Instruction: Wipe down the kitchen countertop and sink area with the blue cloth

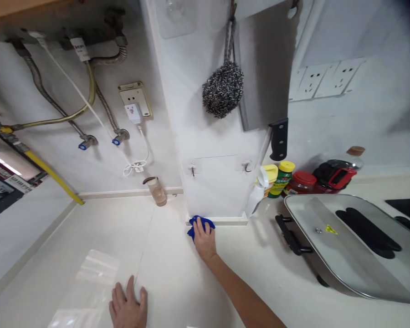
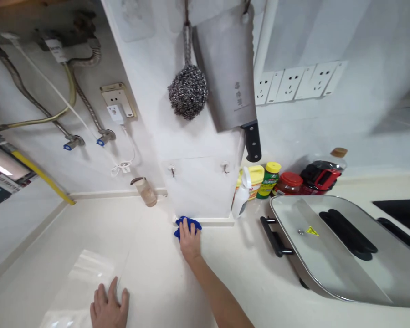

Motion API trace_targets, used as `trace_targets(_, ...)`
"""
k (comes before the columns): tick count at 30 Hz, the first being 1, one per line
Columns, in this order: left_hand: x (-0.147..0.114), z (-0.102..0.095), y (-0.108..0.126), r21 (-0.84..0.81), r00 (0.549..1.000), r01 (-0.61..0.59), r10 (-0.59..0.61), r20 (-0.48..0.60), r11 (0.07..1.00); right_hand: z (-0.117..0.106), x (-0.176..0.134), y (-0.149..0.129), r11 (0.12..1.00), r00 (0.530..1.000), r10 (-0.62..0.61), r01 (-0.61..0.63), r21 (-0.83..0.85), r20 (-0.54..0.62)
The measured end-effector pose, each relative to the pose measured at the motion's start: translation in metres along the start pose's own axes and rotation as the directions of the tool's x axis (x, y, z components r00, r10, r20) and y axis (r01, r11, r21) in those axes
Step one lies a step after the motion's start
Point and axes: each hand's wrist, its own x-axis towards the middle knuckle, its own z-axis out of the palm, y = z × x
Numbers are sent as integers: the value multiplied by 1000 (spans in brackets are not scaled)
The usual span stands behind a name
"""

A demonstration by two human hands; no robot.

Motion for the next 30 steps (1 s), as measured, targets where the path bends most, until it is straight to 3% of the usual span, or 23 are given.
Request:
trace_targets(5,0,-3,2,-1,1000,18,-18,15,1000,-8,7,-12,990,989,-133,130,44,68)
trace_targets(12,0,-6,1,-14,1000,22,-21,10,1000,-20,-4,-5,974,973,-192,174,144,124)
trace_targets(21,0,-5,-3,-5,1000,6,-6,-11,1000,-32,-22,36,976,979,-149,122,180,141)
trace_targets(30,-7,12,-13,-5,993,-62,61,-103,998,-31,-79,79,985,993,87,-98,-141,-83)
